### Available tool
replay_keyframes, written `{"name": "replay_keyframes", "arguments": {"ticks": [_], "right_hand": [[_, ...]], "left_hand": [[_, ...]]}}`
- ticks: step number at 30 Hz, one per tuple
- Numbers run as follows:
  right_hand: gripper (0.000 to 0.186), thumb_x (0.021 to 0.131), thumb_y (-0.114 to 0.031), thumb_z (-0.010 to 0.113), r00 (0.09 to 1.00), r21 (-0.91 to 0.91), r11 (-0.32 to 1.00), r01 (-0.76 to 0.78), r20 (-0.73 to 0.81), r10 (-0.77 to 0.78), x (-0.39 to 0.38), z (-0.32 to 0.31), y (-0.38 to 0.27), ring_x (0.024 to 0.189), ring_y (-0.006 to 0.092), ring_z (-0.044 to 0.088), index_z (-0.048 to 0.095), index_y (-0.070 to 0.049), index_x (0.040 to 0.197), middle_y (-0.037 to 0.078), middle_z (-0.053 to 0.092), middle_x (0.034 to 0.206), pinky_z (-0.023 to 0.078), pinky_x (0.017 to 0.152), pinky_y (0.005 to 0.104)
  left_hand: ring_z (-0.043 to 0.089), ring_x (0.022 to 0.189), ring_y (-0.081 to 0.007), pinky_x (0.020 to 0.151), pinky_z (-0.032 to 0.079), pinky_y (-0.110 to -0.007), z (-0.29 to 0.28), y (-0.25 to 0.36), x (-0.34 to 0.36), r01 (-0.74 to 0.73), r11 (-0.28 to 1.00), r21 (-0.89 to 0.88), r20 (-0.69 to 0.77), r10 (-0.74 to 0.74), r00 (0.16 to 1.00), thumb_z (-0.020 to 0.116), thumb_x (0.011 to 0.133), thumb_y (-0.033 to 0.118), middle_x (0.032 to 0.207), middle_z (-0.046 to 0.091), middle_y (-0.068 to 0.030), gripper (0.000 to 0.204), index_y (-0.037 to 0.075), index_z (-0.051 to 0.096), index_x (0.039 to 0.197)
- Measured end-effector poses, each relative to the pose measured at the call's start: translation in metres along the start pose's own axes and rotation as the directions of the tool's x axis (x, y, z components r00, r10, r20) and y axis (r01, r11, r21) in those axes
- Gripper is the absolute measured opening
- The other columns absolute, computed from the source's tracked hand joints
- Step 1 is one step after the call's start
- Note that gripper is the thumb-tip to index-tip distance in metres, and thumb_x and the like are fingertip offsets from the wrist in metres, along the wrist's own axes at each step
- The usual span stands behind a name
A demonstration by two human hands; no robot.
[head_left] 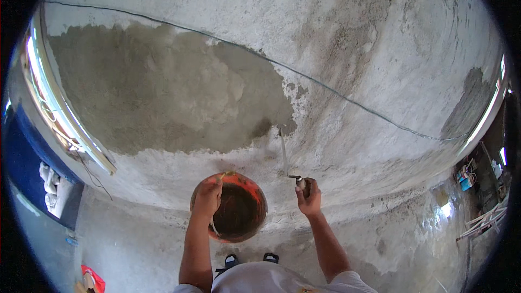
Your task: The person scoops mortar from a bucket with a trowel and spreads and smooths it onto the wall.
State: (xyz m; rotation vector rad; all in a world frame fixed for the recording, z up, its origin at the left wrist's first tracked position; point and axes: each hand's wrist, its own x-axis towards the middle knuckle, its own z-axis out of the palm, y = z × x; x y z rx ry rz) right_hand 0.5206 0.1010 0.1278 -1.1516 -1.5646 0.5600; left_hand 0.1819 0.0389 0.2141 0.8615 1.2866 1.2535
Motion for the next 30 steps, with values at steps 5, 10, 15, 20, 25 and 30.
{"name": "replay_keyframes", "arguments": {"ticks": [5,10,15,20,25,30], "right_hand": [[0.036,0.086,-0.010,0.069,0.949,-0.210,0.954,0.212,-0.188,-0.253,0.015,0.022,0.020,0.080,0.0400,0.067,0.060,-0.002,0.120,0.017,0.066,0.093,0.055,0.068,0.0407],[0.040,0.085,-0.009,0.071,0.918,-0.339,0.916,0.214,-0.250,-0.307,0.024,0.034,0.036,0.079,0.0357,0.068,0.062,-0.005,0.124,0.015,0.065,0.094,0.055,0.065,0.0402],[0.045,0.084,-0.010,0.075,0.978,-0.292,0.953,0.076,-0.163,-0.128,0.024,0.043,0.059,0.079,0.0315,0.068,0.064,-0.011,0.127,0.011,0.066,0.097,0.056,0.065,0.0389],[0.047,0.083,-0.009,0.076,0.950,-0.296,0.924,0.241,-0.121,-0.287,0.017,0.046,0.057,0.082,0.0296,0.069,0.064,-0.013,0.127,0.009,0.067,0.098,0.056,0.066,0.0383],[0.048,0.082,-0.010,0.077,0.932,-0.362,0.913,0.188,-0.227,-0.283,0.030,0.051,0.046,0.084,0.0280,0.070,0.064,-0.015,0.127,0.007,0.068,0.101,0.057,0.066,0.0374],[0.046,0.083,-0.014,0.077,0.950,-0.561,0.808,0.183,-0.111,-0.293,0.010,0.058,0.068,0.083,0.0280,0.070,0.065,-0.015,0.127,0.007,0.070,0.100,0.057,0.066,0.0359]], "left_hand": [[0.039,0.056,-0.0029,0.045,0.028,-0.024,0.002,-0.005,-0.013,0.065,0.997,-0.038,-0.114,-0.069,0.991,0.060,0.102,0.027,0.071,0.047,0.0069,0.024,0.009,0.066,0.116],[0.037,0.054,-0.0045,0.047,0.029,-0.023,-0.003,0.004,-0.030,0.045,0.999,0.029,-0.062,-0.043,0.997,0.061,0.101,0.031,0.064,0.043,0.0072,0.025,0.009,0.066,0.090],[0.039,0.051,-0.0068,0.048,0.030,-0.026,-0.010,-0.007,-0.030,0.067,0.986,0.155,-0.116,-0.049,0.992,0.061,0.101,0.034,0.058,0.043,0.0059,0.040,0.010,0.056,0.070],[0.040,0.051,-0.0075,0.049,0.031,-0.028,-0.018,-0.021,-0.026,0.057,0.961,0.271,-0.242,0.010,0.970,0.059,0.102,0.037,0.058,0.044,0.0054,0.043,0.010,0.055,0.070],[0.039,0.051,-0.0074,0.050,0.031,-0.028,-0.020,-0.012,-0.029,0.068,0.976,0.206,-0.209,-0.024,0.978,0.056,0.103,0.040,0.058,0.041,0.0057,0.047,0.011,0.050,0.067],[0.038,0.050,-0.0076,0.049,0.030,-0.029,-0.022,-0.013,-0.027,0.057,0.980,0.192,-0.218,-0.015,0.976,0.056,0.103,0.040,0.057,0.041,0.0058,0.047,0.011,0.049,0.066]]}}
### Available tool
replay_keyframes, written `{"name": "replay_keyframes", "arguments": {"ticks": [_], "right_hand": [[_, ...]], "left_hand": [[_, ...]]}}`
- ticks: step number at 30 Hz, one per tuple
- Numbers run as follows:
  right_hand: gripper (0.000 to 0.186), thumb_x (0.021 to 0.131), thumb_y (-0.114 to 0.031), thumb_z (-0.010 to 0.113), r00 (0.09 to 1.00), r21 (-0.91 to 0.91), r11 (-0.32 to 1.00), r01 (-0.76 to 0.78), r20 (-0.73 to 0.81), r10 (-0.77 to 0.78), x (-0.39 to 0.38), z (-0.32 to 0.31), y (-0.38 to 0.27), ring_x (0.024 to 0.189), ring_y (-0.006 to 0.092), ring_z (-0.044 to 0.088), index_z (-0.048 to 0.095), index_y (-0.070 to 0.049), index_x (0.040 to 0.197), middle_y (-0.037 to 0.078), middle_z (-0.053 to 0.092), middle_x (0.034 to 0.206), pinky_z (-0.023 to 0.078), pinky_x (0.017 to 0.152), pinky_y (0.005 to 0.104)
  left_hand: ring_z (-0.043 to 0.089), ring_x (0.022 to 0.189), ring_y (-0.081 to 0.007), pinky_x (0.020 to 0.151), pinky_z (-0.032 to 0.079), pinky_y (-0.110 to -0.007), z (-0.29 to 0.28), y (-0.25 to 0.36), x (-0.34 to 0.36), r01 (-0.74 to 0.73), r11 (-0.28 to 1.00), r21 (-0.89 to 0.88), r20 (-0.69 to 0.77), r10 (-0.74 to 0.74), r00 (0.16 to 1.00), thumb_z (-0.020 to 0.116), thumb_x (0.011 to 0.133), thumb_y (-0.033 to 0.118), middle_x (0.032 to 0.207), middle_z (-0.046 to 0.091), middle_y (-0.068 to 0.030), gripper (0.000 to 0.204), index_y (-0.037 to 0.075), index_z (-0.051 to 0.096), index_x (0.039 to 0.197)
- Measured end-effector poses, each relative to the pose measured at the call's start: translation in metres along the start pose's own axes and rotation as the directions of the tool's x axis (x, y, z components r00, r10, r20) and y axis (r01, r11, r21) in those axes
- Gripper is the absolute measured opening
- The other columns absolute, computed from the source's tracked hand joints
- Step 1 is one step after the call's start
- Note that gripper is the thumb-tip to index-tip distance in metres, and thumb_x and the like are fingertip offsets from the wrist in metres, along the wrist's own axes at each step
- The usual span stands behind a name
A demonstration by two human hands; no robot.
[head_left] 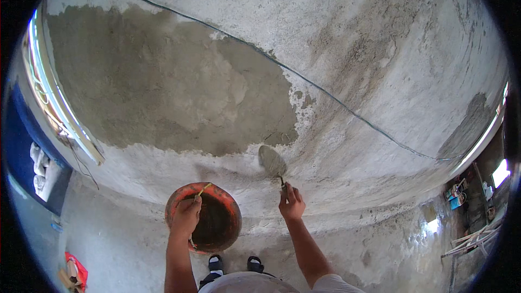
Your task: The person scoops mortar from a bucket with a trowel and spreads and smooths it onto the wall.
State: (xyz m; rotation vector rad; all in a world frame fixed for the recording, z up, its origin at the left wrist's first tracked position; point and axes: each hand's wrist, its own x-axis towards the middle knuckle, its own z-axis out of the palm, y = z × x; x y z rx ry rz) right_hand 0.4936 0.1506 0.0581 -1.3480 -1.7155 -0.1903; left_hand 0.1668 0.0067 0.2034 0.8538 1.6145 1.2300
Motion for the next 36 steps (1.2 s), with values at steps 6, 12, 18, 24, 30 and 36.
{"name": "replay_keyframes", "arguments": {"ticks": [6,12,18,24,30,36], "right_hand": [[0.043,0.084,-0.012,0.076,0.996,0.225,0.971,-0.075,-0.029,0.083,0.000,-0.022,-0.005,0.076,0.0296,0.068,0.064,-0.009,0.125,0.011,0.069,0.098,0.056,0.064,0.0383],[0.044,0.085,-0.006,0.074,0.999,0.318,0.948,-0.019,-0.023,0.028,0.031,0.001,0.004,0.080,0.0386,0.064,0.060,-0.002,0.126,0.018,0.065,0.094,0.053,0.069,0.0430],[0.047,0.084,-0.006,0.074,1.000,0.380,0.925,-0.016,-0.003,0.019,0.015,0.006,-0.011,0.082,0.0378,0.065,0.060,-0.004,0.129,0.018,0.066,0.097,0.054,0.069,0.0422],[0.046,0.086,-0.009,0.073,0.992,0.227,0.973,-0.043,-0.107,0.069,0.033,0.011,-0.009,0.082,0.0362,0.068,0.060,-0.007,0.130,0.016,0.068,0.100,0.056,0.067,0.0412],[0.044,0.086,-0.014,0.074,0.998,0.167,0.985,-0.041,0.057,0.032,-0.007,0.009,-0.006,0.082,0.0311,0.071,0.063,-0.011,0.128,0.011,0.070,0.100,0.058,0.064,0.0403],[0.046,0.082,-0.003,0.075,0.993,0.241,0.970,-0.044,-0.093,0.068,0.029,-0.011,-0.022,0.076,0.0308,0.069,0.063,-0.005,0.127,0.012,0.069,0.097,0.056,0.061,0.0367]], "left_hand": [[0.041,0.052,-0.0083,0.049,0.031,-0.030,-0.005,-0.011,0.003,0.000,0.998,0.069,-0.002,0.000,1.000,0.056,0.103,0.039,0.058,0.044,0.0040,0.047,0.010,0.052,0.067],[0.048,0.059,-0.0126,0.056,0.038,-0.034,0.006,-0.029,0.009,-0.147,0.985,0.095,0.003,0.148,0.989,0.056,0.102,0.039,0.061,0.051,0.0001,0.045,0.004,0.059,0.075],[0.052,0.062,-0.0137,0.060,0.040,-0.035,0.007,-0.021,0.003,-0.026,0.987,0.161,-0.007,0.028,1.000,0.056,0.102,0.040,0.064,0.053,-0.0015,0.042,0.003,0.062,0.082],[0.050,0.058,-0.0133,0.057,0.038,-0.034,0.007,-0.018,-0.001,-0.044,0.993,0.106,0.033,0.040,0.999,0.056,0.102,0.039,0.060,0.051,-0.0002,0.044,0.003,0.060,0.077],[0.047,0.056,-0.0116,0.055,0.036,-0.034,0.003,-0.006,-0.007,-0.046,0.965,0.258,0.017,0.043,0.999,0.055,0.102,0.039,0.057,0.047,0.0007,0.049,0.005,0.054,0.066],[0.044,0.055,-0.0110,0.054,0.034,-0.033,-0.001,-0.022,0.000,-0.040,0.989,0.142,0.019,0.038,0.999,0.055,0.102,0.038,0.057,0.045,0.0019,0.047,0.006,0.052,0.067]]}}
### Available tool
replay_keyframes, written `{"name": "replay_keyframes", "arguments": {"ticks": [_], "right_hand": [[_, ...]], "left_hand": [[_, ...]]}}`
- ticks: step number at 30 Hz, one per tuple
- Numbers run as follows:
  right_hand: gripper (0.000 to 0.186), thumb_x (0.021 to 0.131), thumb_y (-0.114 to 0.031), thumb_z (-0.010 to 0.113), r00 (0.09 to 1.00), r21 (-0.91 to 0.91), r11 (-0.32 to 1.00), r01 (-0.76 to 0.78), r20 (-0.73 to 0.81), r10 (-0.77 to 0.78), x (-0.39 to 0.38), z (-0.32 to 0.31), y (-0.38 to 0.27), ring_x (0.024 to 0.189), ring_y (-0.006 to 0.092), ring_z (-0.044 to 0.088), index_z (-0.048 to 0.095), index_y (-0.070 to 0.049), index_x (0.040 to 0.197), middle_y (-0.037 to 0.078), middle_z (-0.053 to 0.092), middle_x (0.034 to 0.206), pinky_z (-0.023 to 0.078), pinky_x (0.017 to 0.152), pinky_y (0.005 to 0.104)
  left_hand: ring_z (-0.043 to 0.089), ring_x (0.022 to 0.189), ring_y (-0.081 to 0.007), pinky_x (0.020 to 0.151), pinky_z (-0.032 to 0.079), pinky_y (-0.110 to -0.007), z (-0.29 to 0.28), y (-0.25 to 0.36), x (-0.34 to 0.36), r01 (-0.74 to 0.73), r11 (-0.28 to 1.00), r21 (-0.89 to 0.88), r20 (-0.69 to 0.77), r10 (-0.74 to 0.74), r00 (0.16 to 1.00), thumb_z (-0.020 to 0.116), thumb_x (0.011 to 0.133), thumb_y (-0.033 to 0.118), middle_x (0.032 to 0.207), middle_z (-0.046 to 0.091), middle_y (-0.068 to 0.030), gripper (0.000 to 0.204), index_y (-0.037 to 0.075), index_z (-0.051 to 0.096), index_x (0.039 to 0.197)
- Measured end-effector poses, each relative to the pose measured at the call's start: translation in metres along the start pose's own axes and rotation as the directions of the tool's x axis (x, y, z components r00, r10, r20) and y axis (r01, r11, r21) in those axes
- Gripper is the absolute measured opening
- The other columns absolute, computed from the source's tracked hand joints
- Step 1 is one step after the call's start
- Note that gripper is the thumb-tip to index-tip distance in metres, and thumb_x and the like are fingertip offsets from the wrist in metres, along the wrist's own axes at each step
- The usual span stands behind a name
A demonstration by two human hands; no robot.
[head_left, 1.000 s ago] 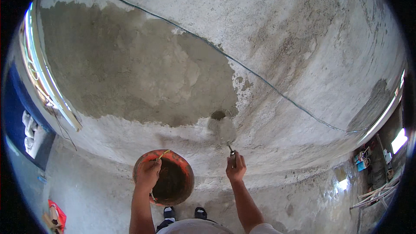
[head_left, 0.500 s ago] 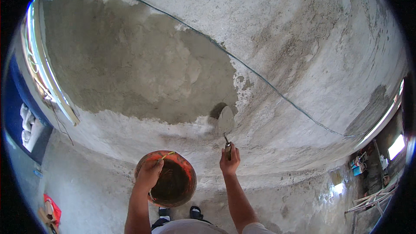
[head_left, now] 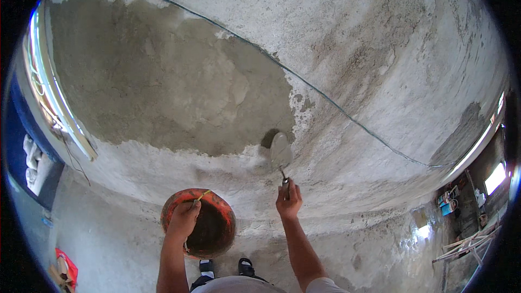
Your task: The person scoops mortar from a bucket with a trowel and spreads and smooths it onto the wall.
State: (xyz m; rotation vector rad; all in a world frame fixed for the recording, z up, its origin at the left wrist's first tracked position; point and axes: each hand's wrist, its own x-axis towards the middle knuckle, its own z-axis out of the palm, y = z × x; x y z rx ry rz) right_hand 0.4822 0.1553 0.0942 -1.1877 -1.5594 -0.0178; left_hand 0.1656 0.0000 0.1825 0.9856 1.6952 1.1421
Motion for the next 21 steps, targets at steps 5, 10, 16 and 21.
{"name": "replay_keyframes", "arguments": {"ticks": [5,10,16,21], "right_hand": [[0.040,0.085,-0.008,0.072,0.996,0.006,0.996,0.088,-0.013,-0.088,0.012,0.015,0.015,0.075,0.0305,0.070,0.065,-0.010,0.124,0.011,0.069,0.096,0.056,0.060,0.0378],[0.043,0.084,-0.011,0.074,0.981,0.017,0.995,0.098,0.165,-0.099,-0.008,0.009,0.003,0.075,0.0287,0.070,0.065,-0.013,0.126,0.008,0.069,0.095,0.056,0.061,0.0384],[0.039,0.086,-0.011,0.074,0.995,0.009,0.995,0.101,-0.019,-0.101,0.012,0.001,-0.002,0.080,0.0294,0.069,0.064,-0.010,0.124,0.010,0.069,0.095,0.057,0.062,0.0382],[0.035,0.089,-0.013,0.069,0.988,-0.204,0.970,0.134,-0.051,-0.147,0.019,0.026,0.005,0.077,0.0310,0.068,0.064,-0.012,0.125,0.010,0.069,0.096,0.056,0.060,0.0406]], "left_hand": [[0.044,0.056,-0.0109,0.055,0.034,-0.034,-0.001,0.013,-0.003,-0.022,0.996,0.089,0.014,0.020,1.000,0.055,0.102,0.037,0.059,0.046,0.0021,0.046,0.006,0.053,0.069],[0.048,0.059,-0.0125,0.057,0.037,-0.035,-0.008,0.006,-0.005,0.029,0.998,0.057,-0.028,-0.027,0.999,0.054,0.103,0.039,0.061,0.049,0.0012,0.046,0.004,0.056,0.073],[0.049,0.060,-0.0136,0.058,0.039,-0.035,-0.009,-0.010,-0.002,-0.062,0.998,0.002,-0.006,0.062,0.998,0.054,0.103,0.041,0.061,0.051,0.0002,0.048,0.002,0.058,0.074],[0.050,0.060,-0.0132,0.058,0.039,-0.035,0.000,-0.006,-0.001,-0.033,0.999,0.013,0.044,0.033,0.998,0.055,0.102,0.042,0.062,0.052,0.0000,0.049,0.002,0.059,0.074]]}}
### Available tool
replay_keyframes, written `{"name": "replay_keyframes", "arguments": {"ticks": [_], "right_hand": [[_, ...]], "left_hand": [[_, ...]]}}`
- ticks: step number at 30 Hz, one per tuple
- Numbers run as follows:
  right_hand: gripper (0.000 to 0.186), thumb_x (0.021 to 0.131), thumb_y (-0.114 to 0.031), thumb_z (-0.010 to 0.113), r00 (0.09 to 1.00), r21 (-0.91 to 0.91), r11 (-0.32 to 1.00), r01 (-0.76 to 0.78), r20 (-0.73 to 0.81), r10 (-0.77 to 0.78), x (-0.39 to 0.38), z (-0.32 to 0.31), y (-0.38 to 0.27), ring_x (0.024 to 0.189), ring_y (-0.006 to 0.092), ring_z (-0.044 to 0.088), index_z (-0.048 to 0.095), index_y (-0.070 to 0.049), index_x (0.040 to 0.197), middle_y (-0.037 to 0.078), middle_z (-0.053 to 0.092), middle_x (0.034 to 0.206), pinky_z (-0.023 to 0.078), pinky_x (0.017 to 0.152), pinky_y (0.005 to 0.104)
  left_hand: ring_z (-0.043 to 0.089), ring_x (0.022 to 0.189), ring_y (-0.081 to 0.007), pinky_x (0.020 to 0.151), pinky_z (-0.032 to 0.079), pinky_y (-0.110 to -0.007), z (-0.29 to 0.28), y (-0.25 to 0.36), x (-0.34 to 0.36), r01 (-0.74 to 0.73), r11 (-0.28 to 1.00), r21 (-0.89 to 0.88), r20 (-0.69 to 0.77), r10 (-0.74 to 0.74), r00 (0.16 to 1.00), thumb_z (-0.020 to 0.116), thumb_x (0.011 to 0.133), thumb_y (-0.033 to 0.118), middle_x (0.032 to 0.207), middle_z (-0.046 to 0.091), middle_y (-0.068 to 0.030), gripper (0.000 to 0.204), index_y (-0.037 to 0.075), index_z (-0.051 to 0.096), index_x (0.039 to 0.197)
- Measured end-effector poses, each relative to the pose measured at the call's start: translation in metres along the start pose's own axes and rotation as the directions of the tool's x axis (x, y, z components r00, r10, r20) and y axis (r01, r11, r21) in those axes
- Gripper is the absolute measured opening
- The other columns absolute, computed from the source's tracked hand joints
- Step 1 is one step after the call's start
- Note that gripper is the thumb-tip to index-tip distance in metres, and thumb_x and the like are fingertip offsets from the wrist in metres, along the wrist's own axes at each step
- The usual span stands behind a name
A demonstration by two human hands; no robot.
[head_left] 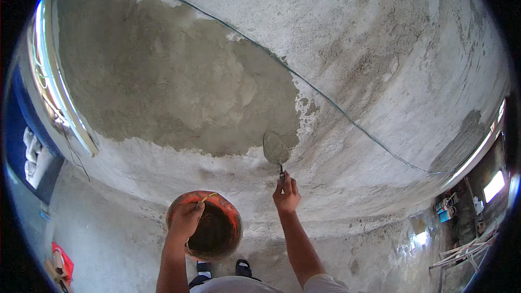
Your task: The person scoops mortar from a bucket with a trowel and spreads and smooths it onto the wall.
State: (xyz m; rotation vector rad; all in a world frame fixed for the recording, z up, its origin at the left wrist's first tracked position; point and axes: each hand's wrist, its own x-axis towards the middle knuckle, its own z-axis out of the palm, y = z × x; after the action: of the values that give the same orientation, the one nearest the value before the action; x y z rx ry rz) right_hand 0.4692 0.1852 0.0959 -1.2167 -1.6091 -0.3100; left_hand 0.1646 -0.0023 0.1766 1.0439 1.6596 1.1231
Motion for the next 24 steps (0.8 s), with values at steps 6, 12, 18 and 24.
{"name": "replay_keyframes", "arguments": {"ticks": [6,12,18,24], "right_hand": [[0.042,0.086,-0.014,0.072,0.967,0.017,0.999,-0.037,0.254,0.031,-0.085,-0.018,0.003,0.075,0.0324,0.068,0.063,-0.012,0.128,0.011,0.068,0.094,0.057,0.059,0.0424],[0.045,0.086,-0.010,0.074,0.998,0.163,0.985,-0.059,0.001,0.060,-0.021,-0.021,-0.008,0.076,0.0315,0.068,0.062,-0.010,0.129,0.012,0.068,0.094,0.055,0.058,0.0394],[0.043,0.086,-0.011,0.075,0.985,0.247,0.967,-0.058,0.175,0.015,0.002,-0.002,0.002,0.075,0.0299,0.069,0.063,-0.010,0.127,0.011,0.067,0.093,0.055,0.060,0.0393],[0.045,0.085,-0.011,0.074,0.940,0.154,0.988,0.017,0.335,-0.068,-0.028,-0.024,0.004,0.076,0.0280,0.070,0.063,-0.013,0.128,0.006,0.070,0.096,0.058,0.062,0.0393]], "left_hand": [[0.049,0.059,-0.0122,0.057,0.038,-0.033,-0.011,0.000,-0.006,0.002,0.999,0.050,-0.022,-0.001,1.000,0.056,0.101,0.043,0.061,0.051,-0.0002,0.049,0.003,0.059,0.072],[0.047,0.059,-0.0119,0.056,0.036,-0.034,-0.016,0.007,-0.011,0.015,0.998,0.061,-0.055,-0.011,0.998,0.057,0.101,0.039,0.061,0.049,0.0001,0.047,0.004,0.056,0.070],[0.045,0.058,-0.0112,0.056,0.034,-0.035,-0.005,0.006,-0.005,-0.100,0.987,0.124,-0.069,0.109,0.992,0.055,0.101,0.038,0.060,0.046,-0.0005,0.047,0.005,0.053,0.068],[0.046,0.057,-0.0124,0.056,0.035,-0.036,-0.013,-0.003,0.001,-0.028,0.998,0.052,-0.017,0.029,0.999,0.056,0.101,0.039,0.058,0.047,-0.0005,0.048,0.004,0.053,0.068]]}}
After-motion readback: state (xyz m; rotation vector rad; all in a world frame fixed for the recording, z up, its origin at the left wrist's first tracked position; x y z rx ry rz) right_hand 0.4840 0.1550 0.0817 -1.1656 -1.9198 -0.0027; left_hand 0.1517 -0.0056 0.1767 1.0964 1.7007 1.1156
